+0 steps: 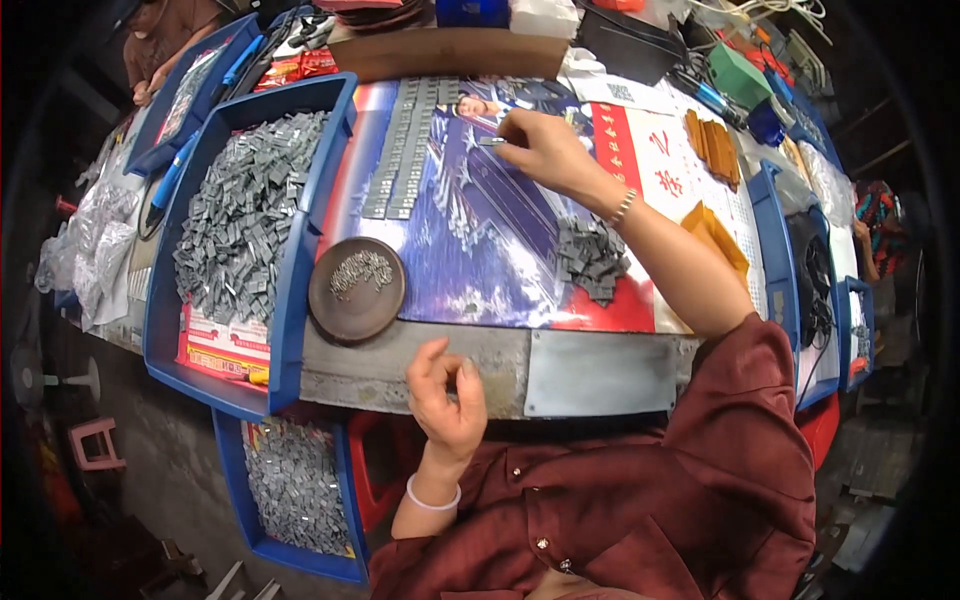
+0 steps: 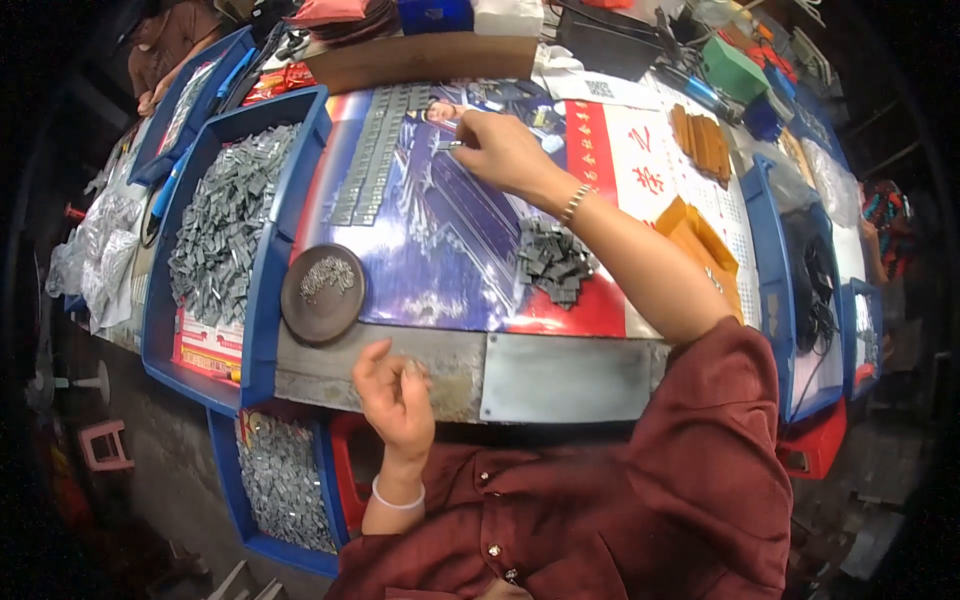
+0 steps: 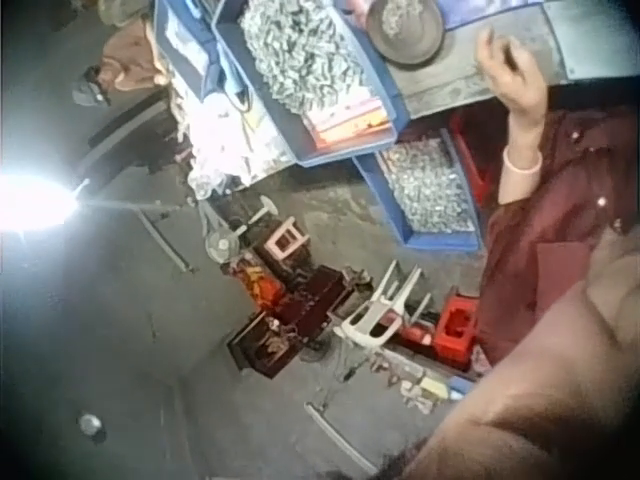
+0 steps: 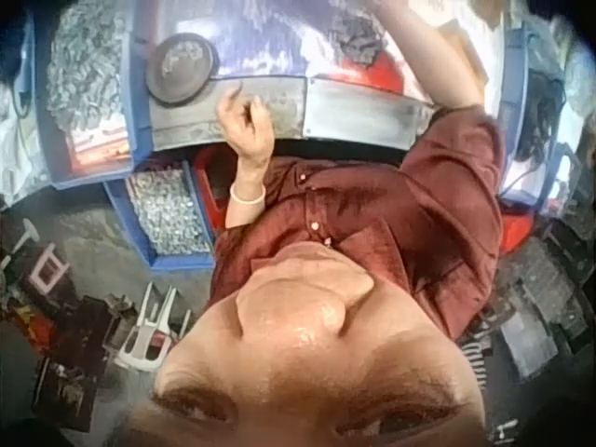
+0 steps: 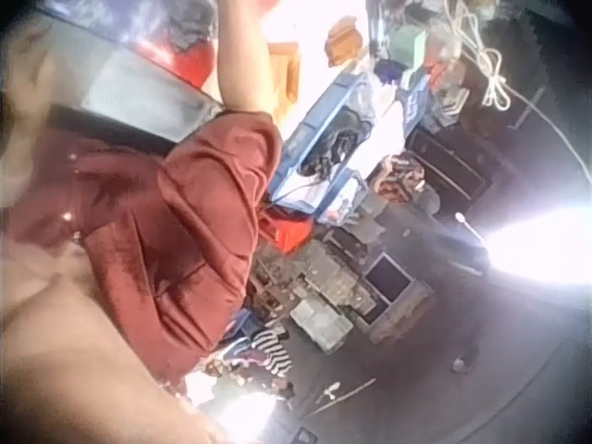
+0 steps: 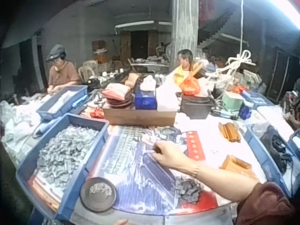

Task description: Manually inserting small metal pins into plastic hardware components at a workbench.

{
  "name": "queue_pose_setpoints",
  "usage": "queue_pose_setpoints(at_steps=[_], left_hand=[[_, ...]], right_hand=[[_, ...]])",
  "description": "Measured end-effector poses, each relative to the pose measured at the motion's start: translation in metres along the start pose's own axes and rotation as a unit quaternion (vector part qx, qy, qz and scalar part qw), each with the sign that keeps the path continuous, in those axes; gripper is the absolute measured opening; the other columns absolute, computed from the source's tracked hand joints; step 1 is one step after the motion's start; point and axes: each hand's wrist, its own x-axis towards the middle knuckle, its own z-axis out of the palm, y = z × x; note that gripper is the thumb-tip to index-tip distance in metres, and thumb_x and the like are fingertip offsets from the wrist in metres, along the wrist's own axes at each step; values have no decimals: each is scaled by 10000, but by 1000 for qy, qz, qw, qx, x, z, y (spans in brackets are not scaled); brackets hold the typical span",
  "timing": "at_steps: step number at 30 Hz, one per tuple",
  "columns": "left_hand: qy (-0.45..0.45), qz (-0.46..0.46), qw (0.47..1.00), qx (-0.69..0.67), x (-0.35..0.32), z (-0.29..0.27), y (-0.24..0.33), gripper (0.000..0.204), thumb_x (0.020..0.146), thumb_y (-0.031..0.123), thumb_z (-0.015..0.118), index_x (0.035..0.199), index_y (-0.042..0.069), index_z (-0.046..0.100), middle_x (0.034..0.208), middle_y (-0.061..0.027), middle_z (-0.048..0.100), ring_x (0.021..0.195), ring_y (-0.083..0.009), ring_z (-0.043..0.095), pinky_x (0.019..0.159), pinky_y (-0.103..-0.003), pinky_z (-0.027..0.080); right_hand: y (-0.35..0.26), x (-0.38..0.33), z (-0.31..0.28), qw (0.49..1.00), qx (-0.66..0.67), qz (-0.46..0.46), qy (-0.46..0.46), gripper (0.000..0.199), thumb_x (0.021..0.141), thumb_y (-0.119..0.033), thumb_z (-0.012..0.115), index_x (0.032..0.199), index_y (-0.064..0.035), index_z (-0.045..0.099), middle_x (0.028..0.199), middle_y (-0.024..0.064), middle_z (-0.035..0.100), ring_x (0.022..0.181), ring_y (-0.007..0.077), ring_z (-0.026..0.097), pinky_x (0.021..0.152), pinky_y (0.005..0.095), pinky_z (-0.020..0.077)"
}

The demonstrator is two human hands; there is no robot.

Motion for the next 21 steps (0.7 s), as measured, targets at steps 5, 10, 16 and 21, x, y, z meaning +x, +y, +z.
queue_pose_setpoints(at_steps=[5, 10, 16, 21], left_hand=[[22, 4, 1000, 14, 1, 1, -1, 361, 869, -11, 561, 1195, -49, 411, 749, -106, 617, 623, -138, 570, 612, -248, 471], [21, 6, 999, 24, 2, 5, -2, 383, 846, -36, 582, 1193, -43, 420, 742, -96, 612, 617, -136, 563, 596, -242, 467], [22, 35, 998, 55, 2, 4, -4, 383, 820, -52, 604, 1171, -44, 451, 743, -96, 608, 597, -157, 563, 574, -253, 467], [24, 20, 998, 62, 0, 4, -1, 353, 816, -62, 602, 1146, -45, 480, 744, -94, 609, 596, -152, 563, 562, -251, 467]], right_hand=[[21, 57, 40, 997, -73, 0, 8, 183, 769, -164, 609, 849, 1, 605, 851, 199, 653, 832, 366, 631, 738, 445, 479], [35, 88, 56, 996, -94, 2, -1, 197, 776, -178, 606, 886, -14, 595, 874, 200, 650, 863, 381, 620, 750, 473, 467], [36, 102, 63, 998, -58, -1, 27, 175, 760, -137, 616, 869, -20, 546, 857, 198, 648, 871, 388, 617, 754, 483, 458], [34, 101, 62, 999, -37, -1, 23, 143, 765, -119, 609, 834, -8, 552, 842, 190, 652, 870, 377, 623, 755, 467, 465]])
